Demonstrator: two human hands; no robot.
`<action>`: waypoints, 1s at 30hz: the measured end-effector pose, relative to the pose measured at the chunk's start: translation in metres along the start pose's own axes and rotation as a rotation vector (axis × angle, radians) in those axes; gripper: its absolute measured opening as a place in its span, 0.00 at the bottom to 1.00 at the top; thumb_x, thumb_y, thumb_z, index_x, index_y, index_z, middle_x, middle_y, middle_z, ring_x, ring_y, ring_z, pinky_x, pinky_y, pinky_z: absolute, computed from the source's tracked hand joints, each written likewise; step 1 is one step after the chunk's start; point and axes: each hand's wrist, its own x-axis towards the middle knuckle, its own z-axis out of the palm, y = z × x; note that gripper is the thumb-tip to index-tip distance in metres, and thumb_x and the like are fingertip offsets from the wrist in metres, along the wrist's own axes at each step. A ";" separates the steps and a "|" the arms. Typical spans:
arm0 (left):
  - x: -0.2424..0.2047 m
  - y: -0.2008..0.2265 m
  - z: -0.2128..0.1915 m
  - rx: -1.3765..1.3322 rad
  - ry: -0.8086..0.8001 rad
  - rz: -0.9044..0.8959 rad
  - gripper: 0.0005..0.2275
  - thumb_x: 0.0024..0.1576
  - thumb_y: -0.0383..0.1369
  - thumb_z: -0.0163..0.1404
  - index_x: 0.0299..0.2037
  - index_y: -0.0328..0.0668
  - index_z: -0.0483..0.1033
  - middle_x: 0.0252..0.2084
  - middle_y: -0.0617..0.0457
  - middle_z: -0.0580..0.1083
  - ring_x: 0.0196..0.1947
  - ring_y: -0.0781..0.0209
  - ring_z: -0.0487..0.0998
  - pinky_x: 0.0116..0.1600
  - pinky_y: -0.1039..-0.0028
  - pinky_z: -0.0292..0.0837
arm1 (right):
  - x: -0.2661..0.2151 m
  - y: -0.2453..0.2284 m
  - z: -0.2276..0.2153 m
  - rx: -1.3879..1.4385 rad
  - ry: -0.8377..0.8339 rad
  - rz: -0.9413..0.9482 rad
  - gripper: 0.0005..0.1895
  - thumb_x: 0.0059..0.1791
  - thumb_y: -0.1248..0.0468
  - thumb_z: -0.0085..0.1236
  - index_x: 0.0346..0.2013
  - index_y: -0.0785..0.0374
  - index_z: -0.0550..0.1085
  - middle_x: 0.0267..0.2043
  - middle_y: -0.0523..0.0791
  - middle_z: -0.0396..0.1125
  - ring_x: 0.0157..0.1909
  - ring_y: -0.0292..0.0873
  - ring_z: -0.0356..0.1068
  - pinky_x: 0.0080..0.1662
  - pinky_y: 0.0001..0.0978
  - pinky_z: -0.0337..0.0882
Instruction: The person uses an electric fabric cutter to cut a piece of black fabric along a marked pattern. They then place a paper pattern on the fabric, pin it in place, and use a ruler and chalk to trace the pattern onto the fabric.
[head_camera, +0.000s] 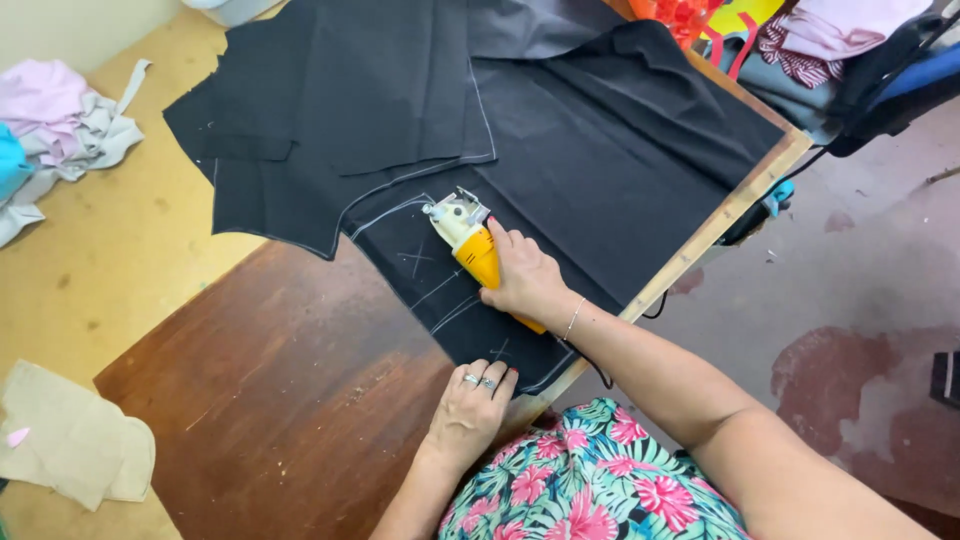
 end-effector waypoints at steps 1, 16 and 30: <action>0.005 0.001 0.002 0.007 0.001 -0.002 0.11 0.59 0.18 0.45 0.50 0.28 0.77 0.47 0.37 0.75 0.41 0.44 0.73 0.42 0.61 0.70 | 0.001 0.011 -0.005 0.000 0.002 -0.007 0.57 0.42 0.49 0.71 0.77 0.55 0.47 0.66 0.48 0.59 0.60 0.50 0.63 0.53 0.46 0.73; -0.087 -0.031 -0.017 0.265 0.091 -0.580 0.10 0.51 0.16 0.45 0.26 0.43 0.73 0.26 0.51 0.70 0.29 0.54 0.68 0.34 0.67 0.63 | -0.025 0.120 -0.099 0.273 0.105 0.148 0.53 0.36 0.57 0.67 0.75 0.48 0.55 0.67 0.46 0.65 0.62 0.48 0.66 0.61 0.38 0.63; -0.182 -0.049 -0.078 0.352 -0.280 -1.099 0.14 0.46 0.19 0.45 0.29 0.56 0.79 0.30 0.60 0.76 0.38 0.54 0.76 0.53 0.61 0.65 | -0.050 0.125 -0.125 0.373 0.243 0.251 0.50 0.41 0.66 0.65 0.76 0.55 0.54 0.71 0.51 0.59 0.67 0.52 0.60 0.65 0.47 0.59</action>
